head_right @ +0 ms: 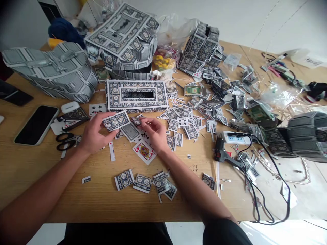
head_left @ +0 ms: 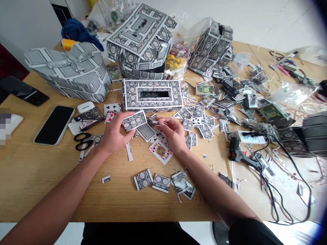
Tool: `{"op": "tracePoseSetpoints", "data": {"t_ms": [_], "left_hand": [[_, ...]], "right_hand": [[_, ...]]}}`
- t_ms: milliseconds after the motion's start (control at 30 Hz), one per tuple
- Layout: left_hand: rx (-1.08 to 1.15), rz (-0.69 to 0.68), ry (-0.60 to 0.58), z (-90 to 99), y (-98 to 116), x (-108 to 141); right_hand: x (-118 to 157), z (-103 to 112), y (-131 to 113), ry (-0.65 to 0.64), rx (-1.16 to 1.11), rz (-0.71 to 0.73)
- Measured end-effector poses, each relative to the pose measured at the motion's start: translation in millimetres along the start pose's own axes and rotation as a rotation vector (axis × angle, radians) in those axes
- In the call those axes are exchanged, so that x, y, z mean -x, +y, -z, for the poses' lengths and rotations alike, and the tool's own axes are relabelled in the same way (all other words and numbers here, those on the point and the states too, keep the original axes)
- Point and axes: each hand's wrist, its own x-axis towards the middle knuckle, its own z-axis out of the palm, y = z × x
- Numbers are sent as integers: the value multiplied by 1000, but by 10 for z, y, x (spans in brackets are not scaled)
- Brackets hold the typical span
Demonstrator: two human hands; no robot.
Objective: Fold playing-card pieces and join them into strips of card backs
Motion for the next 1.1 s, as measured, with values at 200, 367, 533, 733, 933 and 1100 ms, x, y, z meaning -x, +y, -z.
{"op": "tracePoseSetpoints", "data": {"t_ms": [200, 367, 533, 733, 933, 1100], "left_hand": [[84, 41, -5, -33, -24, 18], [298, 143, -58, -41, 18, 8], [359, 178, -59, -36, 41, -20], [386, 217, -78, -36, 62, -6], [344, 198, -155, -19, 58, 3], [403, 220, -231, -8, 73, 0]], "right_hand": [[3, 42, 25, 33, 17, -34], [2, 35, 30, 26, 101, 61], [9, 31, 9, 6, 94, 101], [14, 36, 23, -50, 72, 91], [15, 29, 53, -68, 93, 102], [17, 7, 32, -87, 47, 119]]}}
